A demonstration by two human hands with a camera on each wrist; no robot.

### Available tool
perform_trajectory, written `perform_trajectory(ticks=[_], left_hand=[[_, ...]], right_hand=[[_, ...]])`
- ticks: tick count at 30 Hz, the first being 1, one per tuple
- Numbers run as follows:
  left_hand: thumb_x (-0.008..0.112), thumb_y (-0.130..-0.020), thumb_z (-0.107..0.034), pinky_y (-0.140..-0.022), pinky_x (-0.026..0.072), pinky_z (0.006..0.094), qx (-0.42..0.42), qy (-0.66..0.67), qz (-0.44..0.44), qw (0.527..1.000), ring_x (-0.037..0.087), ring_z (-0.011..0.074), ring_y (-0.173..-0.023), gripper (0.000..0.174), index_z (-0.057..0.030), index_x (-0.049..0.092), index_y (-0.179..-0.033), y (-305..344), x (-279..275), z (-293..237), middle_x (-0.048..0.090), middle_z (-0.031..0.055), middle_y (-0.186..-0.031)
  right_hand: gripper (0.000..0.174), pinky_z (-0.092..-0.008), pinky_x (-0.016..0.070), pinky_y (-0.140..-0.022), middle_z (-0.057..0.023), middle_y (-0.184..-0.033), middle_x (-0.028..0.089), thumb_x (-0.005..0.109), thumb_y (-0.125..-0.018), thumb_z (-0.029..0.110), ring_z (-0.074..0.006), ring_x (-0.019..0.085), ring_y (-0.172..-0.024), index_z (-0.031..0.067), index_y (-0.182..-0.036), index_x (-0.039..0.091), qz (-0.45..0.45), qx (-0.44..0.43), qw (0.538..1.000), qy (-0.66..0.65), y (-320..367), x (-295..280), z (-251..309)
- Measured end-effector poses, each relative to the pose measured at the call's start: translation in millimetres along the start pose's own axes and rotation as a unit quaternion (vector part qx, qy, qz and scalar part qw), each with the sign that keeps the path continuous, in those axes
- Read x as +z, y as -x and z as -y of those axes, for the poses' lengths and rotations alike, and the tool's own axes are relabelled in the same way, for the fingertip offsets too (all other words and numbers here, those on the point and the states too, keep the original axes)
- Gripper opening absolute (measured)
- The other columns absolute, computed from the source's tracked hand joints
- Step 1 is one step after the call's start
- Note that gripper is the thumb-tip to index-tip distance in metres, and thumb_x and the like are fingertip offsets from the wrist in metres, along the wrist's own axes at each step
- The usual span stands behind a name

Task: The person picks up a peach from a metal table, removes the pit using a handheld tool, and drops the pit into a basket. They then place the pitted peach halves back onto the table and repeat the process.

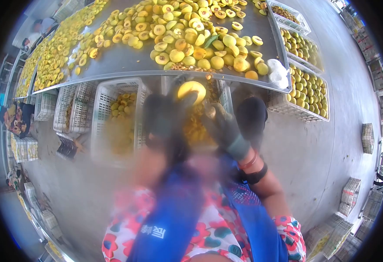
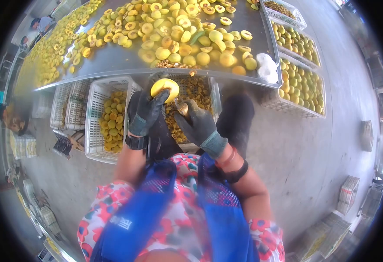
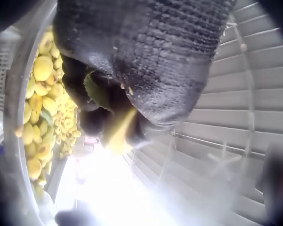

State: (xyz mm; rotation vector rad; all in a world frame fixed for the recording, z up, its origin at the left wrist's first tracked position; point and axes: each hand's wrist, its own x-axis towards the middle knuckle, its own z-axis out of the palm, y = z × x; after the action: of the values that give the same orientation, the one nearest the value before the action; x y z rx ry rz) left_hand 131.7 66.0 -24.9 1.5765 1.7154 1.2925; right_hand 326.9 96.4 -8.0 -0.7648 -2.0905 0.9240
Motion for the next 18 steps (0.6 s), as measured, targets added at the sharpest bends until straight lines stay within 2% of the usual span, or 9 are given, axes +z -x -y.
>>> perform_trajectory(ticks=[3,5,7,10,11,12,14,16,18], left_hand=[[0.044,-0.096,-0.034,-0.091,0.0427,0.0292,-0.024,-0.023,0.035,0.999,0.053,0.0154,-0.105,0.045,-0.0015,0.045,-0.127,11,3,-36,0.056,0.0093,-0.117],[0.043,-0.096,-0.033,-0.086,0.0451,0.0304,-0.018,0.059,0.024,0.998,0.056,0.0183,-0.101,0.043,-0.0014,0.047,-0.125,10,14,-49,0.057,0.0114,-0.114],[0.048,-0.093,-0.027,-0.072,0.052,0.032,0.01,0.238,-0.025,0.971,0.063,0.0231,-0.09,0.036,-0.0019,0.053,-0.118,8,27,-57,0.061,0.0147,-0.105],[0.041,-0.092,-0.017,-0.082,0.0495,0.0307,0.006,0.218,-0.01,0.976,0.06,0.0205,-0.098,0.034,-0.002,0.051,-0.121,12,28,-59,0.06,0.0123,-0.108],[0.04,-0.091,-0.015,-0.083,0.049,0.0308,0.032,0.153,-0.019,0.988,0.06,0.0205,-0.098,0.035,-0.0018,0.05,-0.121,13,30,-58,0.06,0.0122,-0.109],[0.038,-0.09,-0.012,-0.084,0.0485,0.0309,0.058,0.086,-0.028,0.994,0.059,0.0205,-0.097,0.035,-0.0017,0.05,-0.122,13,32,-57,0.059,0.0121,-0.11],[0.037,-0.088,-0.009,-0.085,0.0481,0.0311,0.059,0.095,-0.029,0.993,0.059,0.0205,-0.097,0.037,-0.0014,0.048,-0.122,15,35,-60,0.058,0.0121,-0.111],[0.039,-0.087,-0.007,-0.084,0.0484,0.0313,0.009,0.244,-0.014,0.97,0.058,0.0204,-0.098,0.037,-0.0013,0.047,-0.123,16,32,-73,0.057,0.0124,-0.111],[0.038,-0.086,-0.007,-0.085,0.0481,0.0312,0.042,0.22,-0.014,0.974,0.057,0.02,-0.099,0.038,-0.0012,0.046,-0.123,15,33,-74,0.056,0.0131,-0.112]], right_hand=[[0.026,-0.0437,0.0425,-0.05,-0.0194,-0.065,0.059,0.064,-0.083,0.018,-0.0379,0.059,-0.06,0.0034,-0.102,0.052,-0.023,-0.018,0.999,0.016,1,-3,2],[0.027,-0.0427,0.0434,-0.051,-0.0196,-0.066,0.059,0.064,-0.084,0.018,-0.0373,0.06,-0.061,0.0032,-0.103,0.052,-0.012,0.004,1.0,0.028,5,-6,2],[0.027,-0.0416,0.0446,-0.053,-0.0198,-0.068,0.06,0.063,-0.084,0.018,-0.0373,0.061,-0.063,0.0029,-0.103,0.052,-0.007,0.028,0.999,0.025,7,-9,5],[0.026,-0.0379,0.0458,-0.054,-0.0185,-0.07,0.061,0.063,-0.085,0.016,-0.0341,0.063,-0.065,0.0023,-0.104,0.052,-0.015,0.095,0.993,-0.066,9,-10,12],[0.025,-0.0364,0.0461,-0.055,-0.0179,-0.07,0.062,0.062,-0.085,0.015,-0.0324,0.064,-0.065,0.0021,-0.104,0.052,-0.019,0.122,0.986,-0.109,10,-10,13],[0.025,-0.035,0.0461,-0.055,-0.0166,-0.071,0.062,0.062,-0.085,0.014,-0.0294,0.064,-0.065,0.0016,-0.104,0.052,-0.03,0.108,0.985,-0.133,10,-8,12],[0.023,-0.0321,0.0462,-0.057,-0.0141,-0.072,0.063,0.061,-0.086,0.011,-0.0233,0.064,-0.064,0.0004,-0.104,0.052,-0.052,0.078,0.979,-0.181,12,-3,8],[0.021,-0.0303,0.0461,-0.058,-0.0127,-0.075,0.063,0.06,-0.087,0.01,-0.0179,0.062,-0.066,-0.0003,-0.104,0.052,-0.048,0.07,0.976,-0.203,12,-5,9],[0.02,-0.0293,0.046,-0.06,-0.0116,-0.077,0.063,0.059,-0.087,0.01,-0.0147,0.061,-0.068,-0.0009,-0.103,0.052,-0.035,0.077,0.972,-0.219,12,-7,10]])
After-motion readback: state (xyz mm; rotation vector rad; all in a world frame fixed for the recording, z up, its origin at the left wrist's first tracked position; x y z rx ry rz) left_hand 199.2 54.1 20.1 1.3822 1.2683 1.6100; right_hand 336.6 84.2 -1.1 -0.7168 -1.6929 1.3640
